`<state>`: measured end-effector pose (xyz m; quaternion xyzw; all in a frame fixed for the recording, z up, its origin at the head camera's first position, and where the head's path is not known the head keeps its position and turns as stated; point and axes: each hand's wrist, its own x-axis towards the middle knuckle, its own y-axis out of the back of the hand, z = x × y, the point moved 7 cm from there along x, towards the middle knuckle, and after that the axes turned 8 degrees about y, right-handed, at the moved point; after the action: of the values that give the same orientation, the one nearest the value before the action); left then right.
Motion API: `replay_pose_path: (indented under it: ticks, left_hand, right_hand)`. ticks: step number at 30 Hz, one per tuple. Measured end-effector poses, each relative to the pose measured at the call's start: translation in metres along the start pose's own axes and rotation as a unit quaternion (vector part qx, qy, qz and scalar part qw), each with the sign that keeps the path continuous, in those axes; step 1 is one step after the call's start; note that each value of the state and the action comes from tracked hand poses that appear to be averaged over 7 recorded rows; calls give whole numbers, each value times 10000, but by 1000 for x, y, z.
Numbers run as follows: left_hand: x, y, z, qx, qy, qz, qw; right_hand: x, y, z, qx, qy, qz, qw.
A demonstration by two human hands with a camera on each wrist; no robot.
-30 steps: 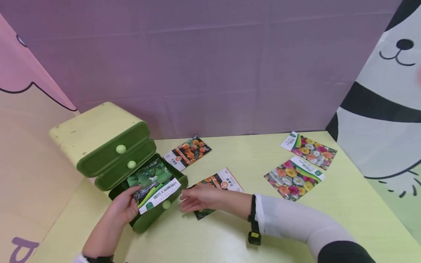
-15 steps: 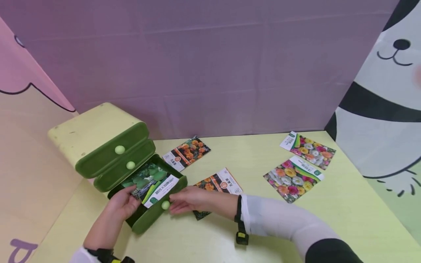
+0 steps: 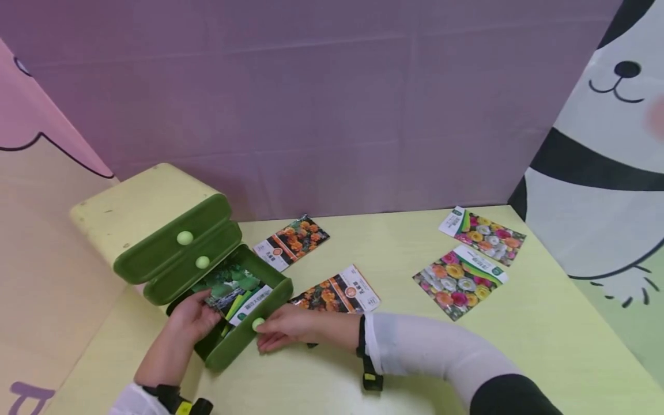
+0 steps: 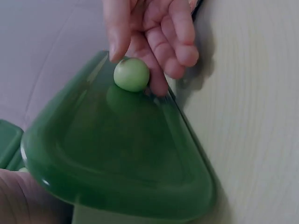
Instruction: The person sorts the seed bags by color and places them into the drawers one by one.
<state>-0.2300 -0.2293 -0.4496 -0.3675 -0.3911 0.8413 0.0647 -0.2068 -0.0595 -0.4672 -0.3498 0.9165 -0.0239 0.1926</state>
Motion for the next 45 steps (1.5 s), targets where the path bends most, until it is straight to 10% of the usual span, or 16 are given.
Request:
replay_pose_path:
  ticks: [10, 19, 23, 26, 28, 31, 40, 43, 45]
  left_hand:
    - [-22, -22, 0, 921, -956, 1039, 9857]
    - [-43, -47, -6, 1786, -1206, 872, 9726]
    - [-52, -66, -11, 2678, -1259, 474, 9540]
    - [-63, -87, -9, 3631, -1460, 17, 9202]
    - [-72, -104, -3, 4235, -1716, -266, 8891]
    - [-88, -128, 11, 5320, -2278, -187, 8153]
    - [-105, -158, 83, 7706, -3461, 1777, 5048]
    - [-100, -148, 104, 8150, -3429, 1939, 4248]
    - [-95, -137, 115, 8389, -3224, 1993, 3906]
  right_hand:
    - [4, 1, 5, 93, -23, 171, 9998]
    - [4, 0, 4, 157, -45, 182, 9997]
    - [5, 0, 3, 144, -29, 179, 9997]
    - [6, 1, 4, 146, -31, 195, 9997]
    - [7, 1, 5, 165, -36, 213, 9996]
    - [7, 1, 8, 196, -51, 220, 9996]
    - [5, -1, 8, 248, -42, 138, 9996]
    - [6, 0, 8, 231, -32, 136, 9996]
    - [7, 0, 8, 225, -28, 127, 9997]
